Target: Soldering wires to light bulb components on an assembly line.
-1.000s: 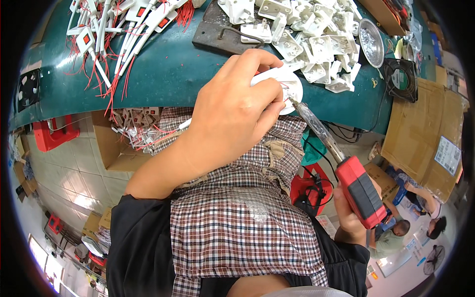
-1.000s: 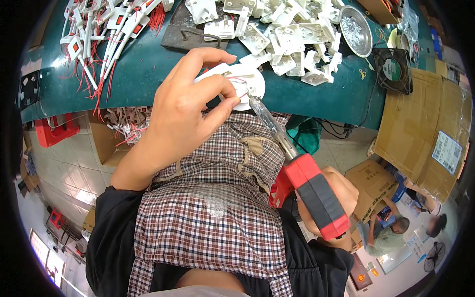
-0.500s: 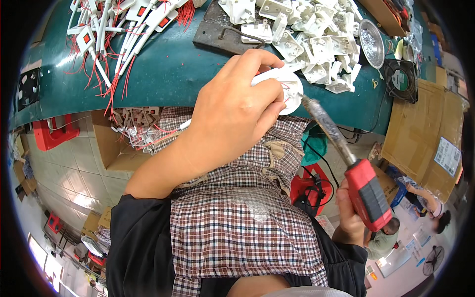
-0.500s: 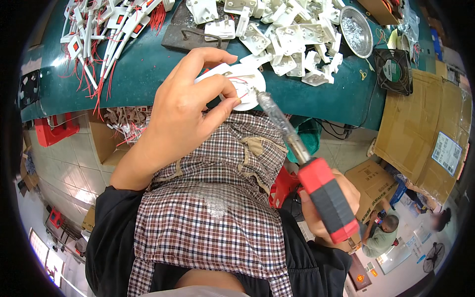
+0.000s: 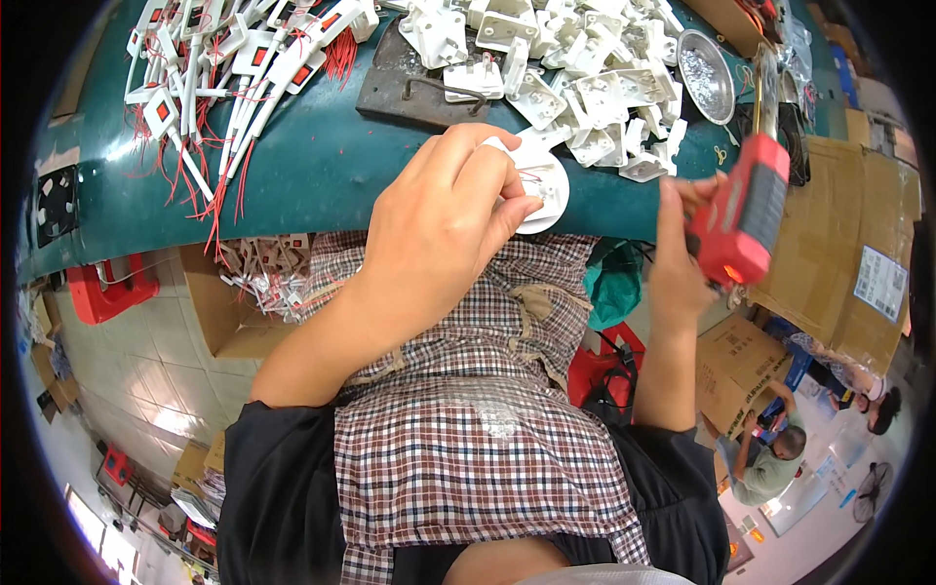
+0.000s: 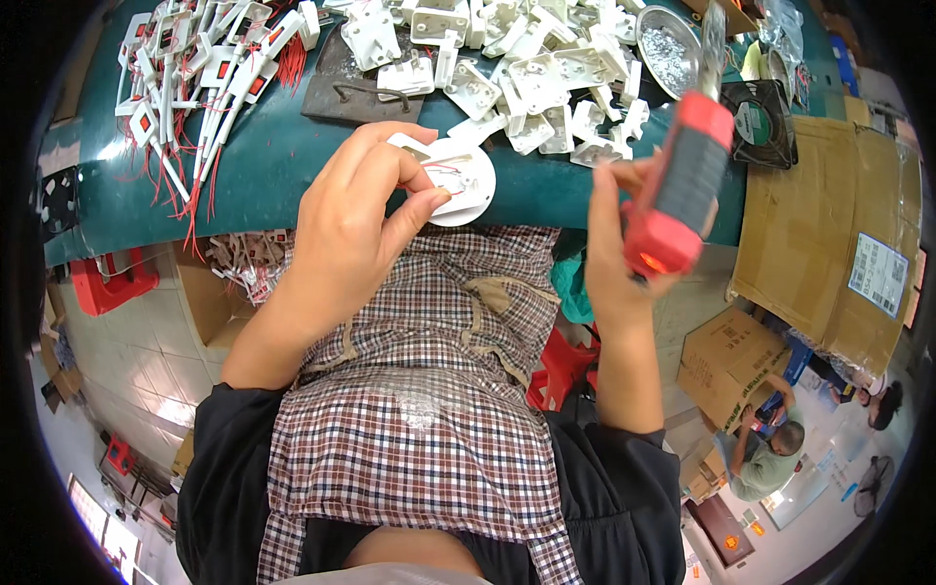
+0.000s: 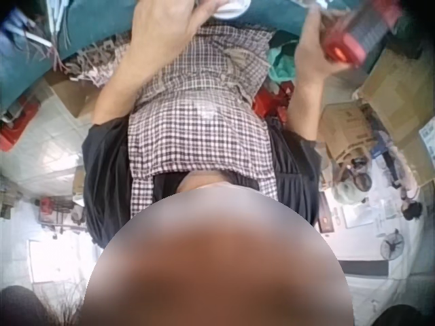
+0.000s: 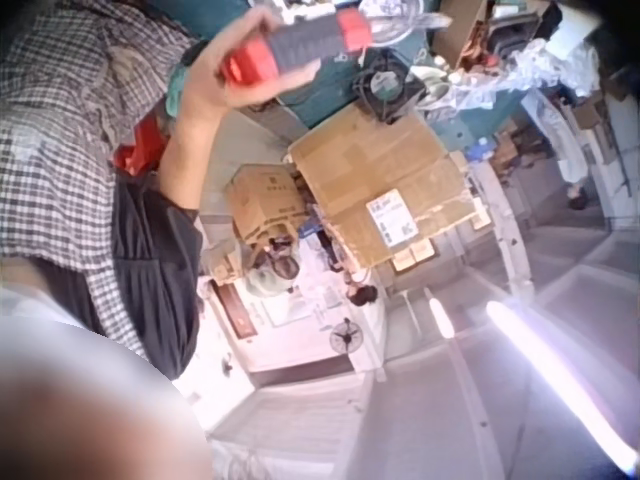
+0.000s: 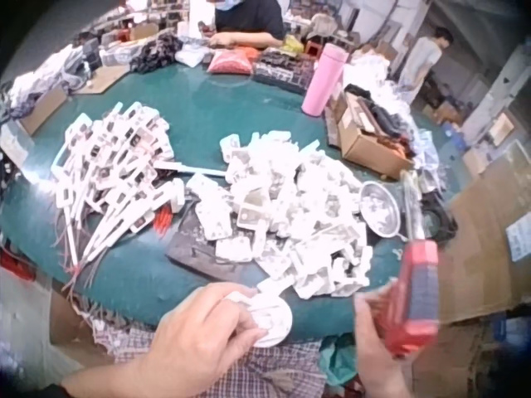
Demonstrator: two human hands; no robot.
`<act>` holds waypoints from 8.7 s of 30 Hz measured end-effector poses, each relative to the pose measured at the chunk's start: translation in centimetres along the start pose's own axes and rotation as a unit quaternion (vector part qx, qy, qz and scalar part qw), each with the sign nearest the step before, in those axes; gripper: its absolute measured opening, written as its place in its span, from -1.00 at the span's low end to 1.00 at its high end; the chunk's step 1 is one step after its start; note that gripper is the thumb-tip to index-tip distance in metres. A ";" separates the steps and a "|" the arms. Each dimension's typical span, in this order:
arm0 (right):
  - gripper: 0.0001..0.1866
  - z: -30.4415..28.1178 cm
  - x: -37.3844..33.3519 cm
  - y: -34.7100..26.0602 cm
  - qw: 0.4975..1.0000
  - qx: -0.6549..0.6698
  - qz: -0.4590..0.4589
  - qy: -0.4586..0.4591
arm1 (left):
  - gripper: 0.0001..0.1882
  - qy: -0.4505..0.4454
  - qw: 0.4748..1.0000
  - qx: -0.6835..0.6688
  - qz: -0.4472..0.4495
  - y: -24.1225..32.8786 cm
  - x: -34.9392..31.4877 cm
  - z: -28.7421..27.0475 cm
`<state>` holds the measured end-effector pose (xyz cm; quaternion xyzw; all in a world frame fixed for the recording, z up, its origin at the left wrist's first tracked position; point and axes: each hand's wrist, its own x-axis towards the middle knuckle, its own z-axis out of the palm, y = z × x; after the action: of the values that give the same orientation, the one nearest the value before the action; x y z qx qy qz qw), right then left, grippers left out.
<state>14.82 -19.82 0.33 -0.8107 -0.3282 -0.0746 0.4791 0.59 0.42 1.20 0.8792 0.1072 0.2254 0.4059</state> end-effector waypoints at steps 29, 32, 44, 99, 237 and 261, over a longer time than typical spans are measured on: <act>-0.41 3.9 0.3 -3.0 0.994 0.076 0.083 -0.001 | -0.47 -0.146 0.968 0.027 -0.204 -2.5 -6.6 -14.7; -0.46 4.2 -0.9 -3.1 0.996 0.052 0.060 -0.037 | -0.48 -0.167 0.919 0.141 -0.328 -3.8 -10.3 -17.5; -0.42 5.0 0.6 -6.9 0.985 -0.128 -0.091 -0.071 | -0.67 0.077 0.899 0.220 -0.370 -4.1 -7.6 -17.9; -0.56 3.8 -2.1 -8.0 0.970 0.197 0.122 -0.075 | -0.53 -0.079 0.978 -0.181 -0.073 2.9 0.1 -1.4; -0.76 -8.3 -6.5 -7.8 0.964 -0.040 0.085 -0.250 | -0.80 0.065 0.977 -0.167 -0.116 -0.7 -0.4 0.7; -0.21 2.2 -0.4 -11.4 0.933 0.315 0.037 -0.170 | -0.74 0.058 0.989 -0.067 -0.116 0.7 -0.4 0.3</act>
<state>7.24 -14.48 7.29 -0.6305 -0.3813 0.1894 0.6490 0.34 -0.37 1.44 0.8173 0.2162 0.2338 0.4803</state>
